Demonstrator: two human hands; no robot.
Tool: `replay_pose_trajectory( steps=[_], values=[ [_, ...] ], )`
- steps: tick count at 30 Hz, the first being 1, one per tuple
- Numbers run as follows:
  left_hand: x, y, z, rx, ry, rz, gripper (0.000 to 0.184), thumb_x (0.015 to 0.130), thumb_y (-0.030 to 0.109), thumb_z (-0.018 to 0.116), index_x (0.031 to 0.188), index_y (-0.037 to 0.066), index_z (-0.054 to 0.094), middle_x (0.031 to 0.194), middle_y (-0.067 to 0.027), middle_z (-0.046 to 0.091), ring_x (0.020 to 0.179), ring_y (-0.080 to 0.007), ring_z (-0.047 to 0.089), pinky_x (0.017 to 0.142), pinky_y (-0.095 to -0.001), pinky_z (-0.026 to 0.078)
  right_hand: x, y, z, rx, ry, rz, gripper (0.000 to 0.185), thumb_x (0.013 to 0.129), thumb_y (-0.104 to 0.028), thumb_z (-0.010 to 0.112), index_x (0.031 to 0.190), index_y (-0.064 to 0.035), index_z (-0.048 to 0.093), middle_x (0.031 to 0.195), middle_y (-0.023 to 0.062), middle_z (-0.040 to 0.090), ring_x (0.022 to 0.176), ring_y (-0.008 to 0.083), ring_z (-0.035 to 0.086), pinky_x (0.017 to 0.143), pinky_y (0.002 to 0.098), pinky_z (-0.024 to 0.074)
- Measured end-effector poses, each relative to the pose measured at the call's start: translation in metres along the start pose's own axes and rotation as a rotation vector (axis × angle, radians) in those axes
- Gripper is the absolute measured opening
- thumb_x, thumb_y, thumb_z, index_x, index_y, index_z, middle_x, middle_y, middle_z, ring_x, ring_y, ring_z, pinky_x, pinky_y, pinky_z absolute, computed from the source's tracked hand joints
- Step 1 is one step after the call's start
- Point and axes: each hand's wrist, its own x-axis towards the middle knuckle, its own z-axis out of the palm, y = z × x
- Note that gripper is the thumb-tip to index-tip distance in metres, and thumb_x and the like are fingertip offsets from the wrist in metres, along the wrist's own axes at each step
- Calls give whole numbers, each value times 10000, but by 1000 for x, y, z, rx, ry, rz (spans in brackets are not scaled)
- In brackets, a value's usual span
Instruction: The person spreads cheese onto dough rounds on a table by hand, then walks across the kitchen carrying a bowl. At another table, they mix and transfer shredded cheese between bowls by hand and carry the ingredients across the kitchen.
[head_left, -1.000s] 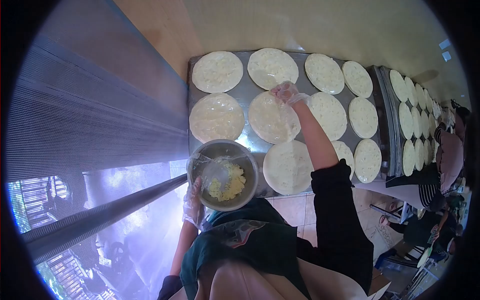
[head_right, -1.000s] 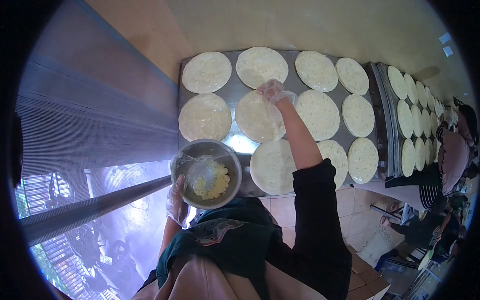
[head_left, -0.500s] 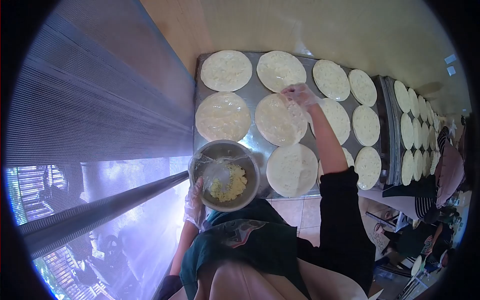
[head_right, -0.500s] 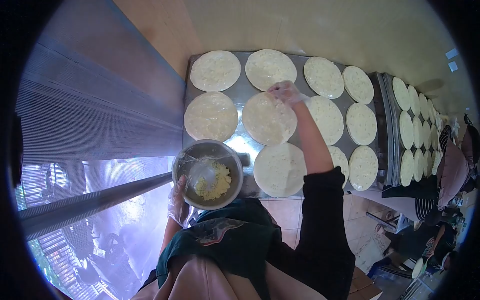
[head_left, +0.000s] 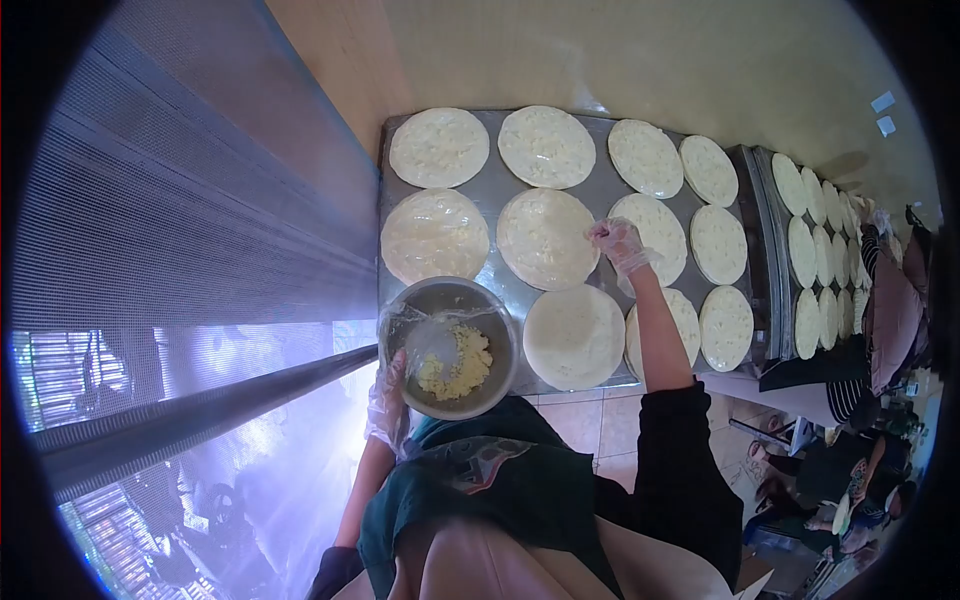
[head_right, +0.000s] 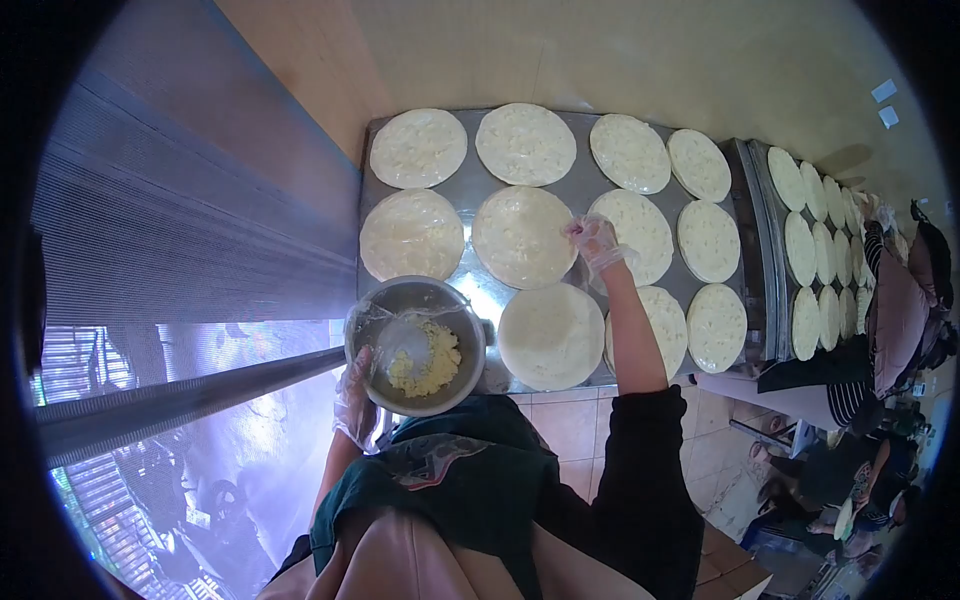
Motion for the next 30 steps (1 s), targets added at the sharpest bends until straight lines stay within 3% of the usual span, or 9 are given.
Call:
replay_pose_trajectory(
  steps=[3,5,9,11,12,16,22,25,30],
  values=[
    [1,-2,-3,51,9,-7,612,846,401,577,1253,-28,417,1169,-112,506,1036,-187,487,907,-291,381,3,13,13,18,148,-35,131,718,-54,584,814,-59,674,679,38,633,616,105,577,576,259,462],
    [0,-3,-2,18,-5,-10,619,847,414,571,1249,-32,420,1164,-113,509,1037,-187,486,909,-293,380,0,11,11,58,199,-19,134,719,-87,577,815,-77,670,705,70,640,674,205,611,637,302,480],
    [2,-10,-5,40,-17,35,614,855,420,555,1246,-34,423,1159,-114,512,1038,-187,485,911,-291,379,-6,-4,13,119,373,-68,146,734,-109,579,852,-65,652,785,98,637,737,212,613,670,300,474],
    [2,-11,-8,36,-20,12,605,865,415,539,1252,-33,415,1166,-114,510,1046,-184,484,910,-288,380,-6,10,38,647,396,-203,164,746,-114,574,885,-49,633,860,130,618,799,225,603,703,315,466],
    [2,-13,-8,44,-35,11,605,865,415,539,1252,-33,415,1166,-114,510,1046,-184,484,910,-288,380,-9,19,33,-188,210,-116,205,775,-131,573,954,-47,627,886,136,609,818,235,594,733,322,463],
    [0,-9,-4,12,-76,16,594,869,406,536,1254,-30,416,1169,-114,513,1048,-179,488,908,-288,385,-66,-48,-1,-133,403,-179,276,775,-179,609,1022,-56,617,863,129,610,808,253,594,748,334,466],
    [8,5,5,139,-319,-10,578,874,379,538,1270,-24,414,1203,-106,499,1081,-187,472,937,-288,364,-178,-103,-6,356,-13,-8,539,755,-345,683,1173,-43,527,894,93,602,794,177,571,719,313,482],
    [7,13,8,411,-482,-74,555,899,373,484,1300,1,390,1243,-139,481,1124,-230,459,972,-322,338,-240,-125,6,565,-136,202,660,758,-368,687,1254,-13,435,952,94,588,769,168,561,694,308,486],
    [35,30,13,1005,-859,90,584,913,411,394,1356,44,288,1232,-227,473,1158,-327,450,978,-365,314,-315,-163,80,949,138,496,592,751,-407,672,1149,10,538,909,126,605,807,179,563,681,289,485]
  ],
)
